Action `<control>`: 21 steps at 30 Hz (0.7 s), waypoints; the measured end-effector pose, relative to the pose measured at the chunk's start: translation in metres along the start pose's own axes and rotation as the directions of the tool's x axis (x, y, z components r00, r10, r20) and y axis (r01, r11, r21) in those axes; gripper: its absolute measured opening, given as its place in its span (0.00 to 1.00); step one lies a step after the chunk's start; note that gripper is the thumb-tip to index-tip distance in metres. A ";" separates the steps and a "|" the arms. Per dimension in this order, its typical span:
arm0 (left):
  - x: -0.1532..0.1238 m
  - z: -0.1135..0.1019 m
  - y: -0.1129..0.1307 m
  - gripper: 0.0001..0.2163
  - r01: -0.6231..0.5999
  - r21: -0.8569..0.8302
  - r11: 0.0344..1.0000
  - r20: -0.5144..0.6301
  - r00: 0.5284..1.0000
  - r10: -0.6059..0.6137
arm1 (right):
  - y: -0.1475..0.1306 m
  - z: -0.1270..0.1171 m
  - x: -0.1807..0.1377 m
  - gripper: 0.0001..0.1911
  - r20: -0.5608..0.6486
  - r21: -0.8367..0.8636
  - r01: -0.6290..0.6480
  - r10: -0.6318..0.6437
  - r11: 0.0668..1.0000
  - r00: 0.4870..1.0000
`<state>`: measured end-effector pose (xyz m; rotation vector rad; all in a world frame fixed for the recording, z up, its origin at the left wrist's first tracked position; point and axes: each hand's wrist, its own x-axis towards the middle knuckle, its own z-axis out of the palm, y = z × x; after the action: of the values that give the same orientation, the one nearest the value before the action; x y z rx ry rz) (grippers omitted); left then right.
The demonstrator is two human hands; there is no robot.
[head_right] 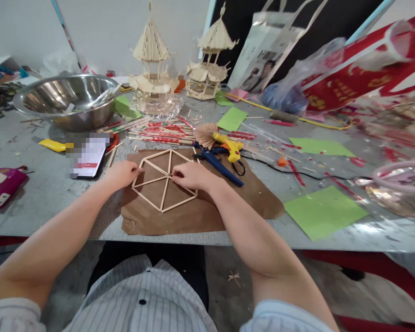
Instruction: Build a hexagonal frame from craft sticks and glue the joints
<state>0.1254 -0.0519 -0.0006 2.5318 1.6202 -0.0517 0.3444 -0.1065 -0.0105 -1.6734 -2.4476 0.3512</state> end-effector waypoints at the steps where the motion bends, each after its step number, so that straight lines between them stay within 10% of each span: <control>1: 0.000 0.001 0.000 0.18 0.001 0.003 1.000 -0.002 1.000 -0.001 | 0.003 -0.001 0.000 0.12 -0.040 0.018 -0.008 0.009 1.000 0.999; 4: 0.001 0.002 -0.001 0.19 0.003 0.015 1.000 -0.012 1.000 -0.003 | 0.018 -0.008 -0.003 0.13 -0.306 0.078 -0.137 0.154 0.988 0.939; 8: 0.002 0.003 -0.002 0.18 -0.006 0.026 1.000 -0.017 1.000 0.006 | 0.051 -0.024 -0.011 0.13 -0.656 0.180 -0.466 0.459 0.866 0.599; 13: 0.002 0.003 -0.002 0.19 0.006 0.027 1.000 -0.010 1.000 -0.006 | 0.091 -0.030 -0.025 0.16 -0.692 0.287 -0.735 0.664 0.614 0.284; 15: 0.002 0.003 -0.002 0.19 0.006 0.026 1.000 -0.008 1.000 -0.006 | 0.104 -0.026 -0.027 0.20 -0.617 0.304 -0.793 0.743 0.529 0.260; 21: 0.001 0.002 -0.002 0.19 -0.011 0.025 1.000 -0.003 1.000 0.011 | 0.136 -0.012 -0.025 0.27 -0.347 0.242 -0.810 0.827 0.534 0.442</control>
<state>0.1242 -0.0504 -0.0026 2.5604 1.6165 -0.0672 0.4785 -0.0815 -0.0373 -2.4977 -1.1342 0.0928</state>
